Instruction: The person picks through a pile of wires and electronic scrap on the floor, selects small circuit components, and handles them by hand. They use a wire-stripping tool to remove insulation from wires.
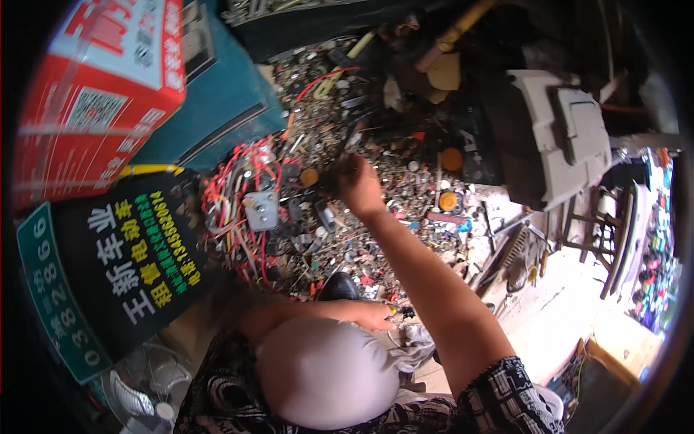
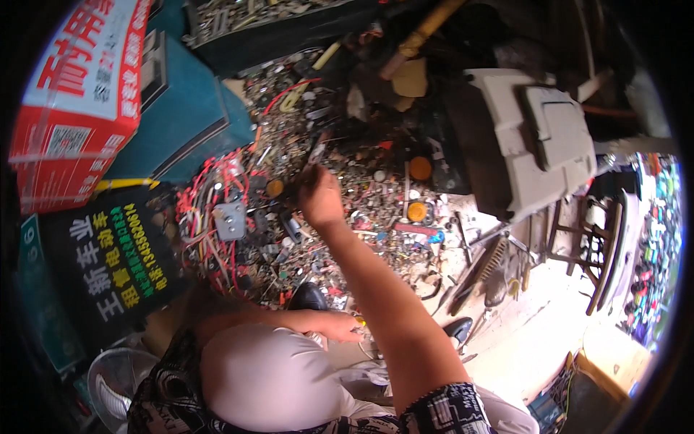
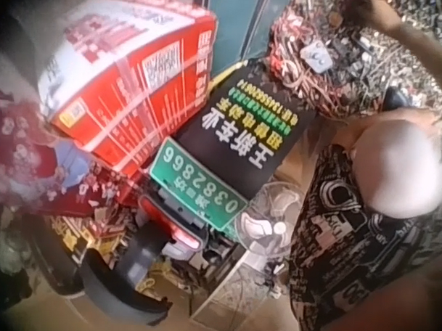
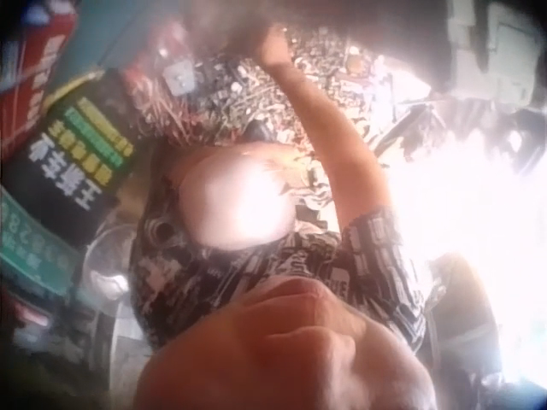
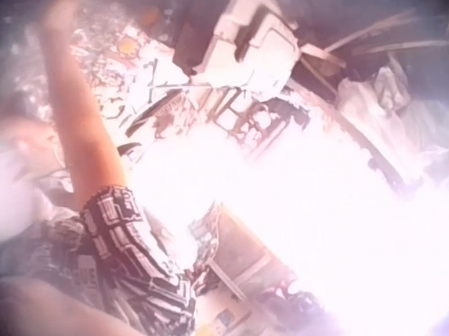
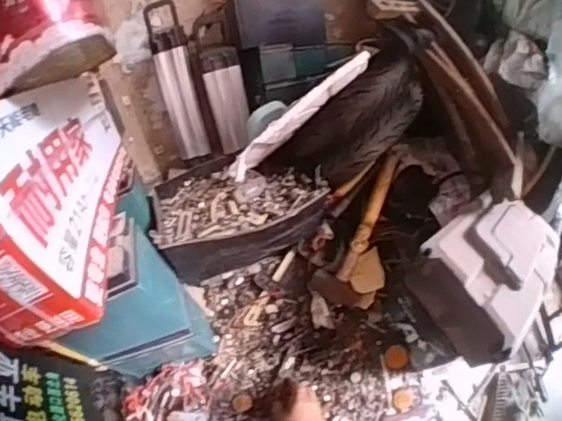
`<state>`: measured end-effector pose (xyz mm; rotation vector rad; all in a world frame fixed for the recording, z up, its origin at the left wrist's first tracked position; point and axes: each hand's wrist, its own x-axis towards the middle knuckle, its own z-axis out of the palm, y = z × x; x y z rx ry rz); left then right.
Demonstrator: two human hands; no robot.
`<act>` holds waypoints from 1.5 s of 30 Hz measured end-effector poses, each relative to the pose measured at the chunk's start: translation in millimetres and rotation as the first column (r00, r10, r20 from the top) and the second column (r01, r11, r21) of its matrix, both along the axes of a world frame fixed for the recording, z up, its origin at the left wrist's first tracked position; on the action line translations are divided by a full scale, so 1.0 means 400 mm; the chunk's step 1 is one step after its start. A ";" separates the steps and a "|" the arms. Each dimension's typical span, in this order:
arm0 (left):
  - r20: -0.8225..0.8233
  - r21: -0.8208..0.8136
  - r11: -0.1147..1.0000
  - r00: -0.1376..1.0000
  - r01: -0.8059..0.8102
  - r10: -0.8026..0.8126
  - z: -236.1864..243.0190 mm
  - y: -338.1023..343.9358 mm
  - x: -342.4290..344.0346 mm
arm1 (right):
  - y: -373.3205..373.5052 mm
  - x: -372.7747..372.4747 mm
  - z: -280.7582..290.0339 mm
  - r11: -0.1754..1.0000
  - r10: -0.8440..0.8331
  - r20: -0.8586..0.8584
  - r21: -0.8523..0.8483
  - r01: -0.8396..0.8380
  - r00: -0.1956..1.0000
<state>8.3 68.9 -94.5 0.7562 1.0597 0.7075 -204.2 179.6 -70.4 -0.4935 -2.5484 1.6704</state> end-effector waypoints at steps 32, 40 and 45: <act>0.020 -0.070 0.982 0.984 0.178 -0.177 -0.069 0.045 -0.005 | 0.198 -0.108 0.070 0.925 0.155 0.313 0.288 -0.249 0.937; 0.034 -0.088 0.987 0.990 0.137 -0.135 -0.067 0.043 -0.003 | 0.165 -0.091 0.025 0.870 0.162 0.298 0.407 -0.279 0.941; 0.040 -0.054 0.997 0.998 0.056 -0.054 -0.049 0.032 -0.005 | 0.150 -0.112 0.028 0.815 0.240 0.308 0.450 -0.364 0.920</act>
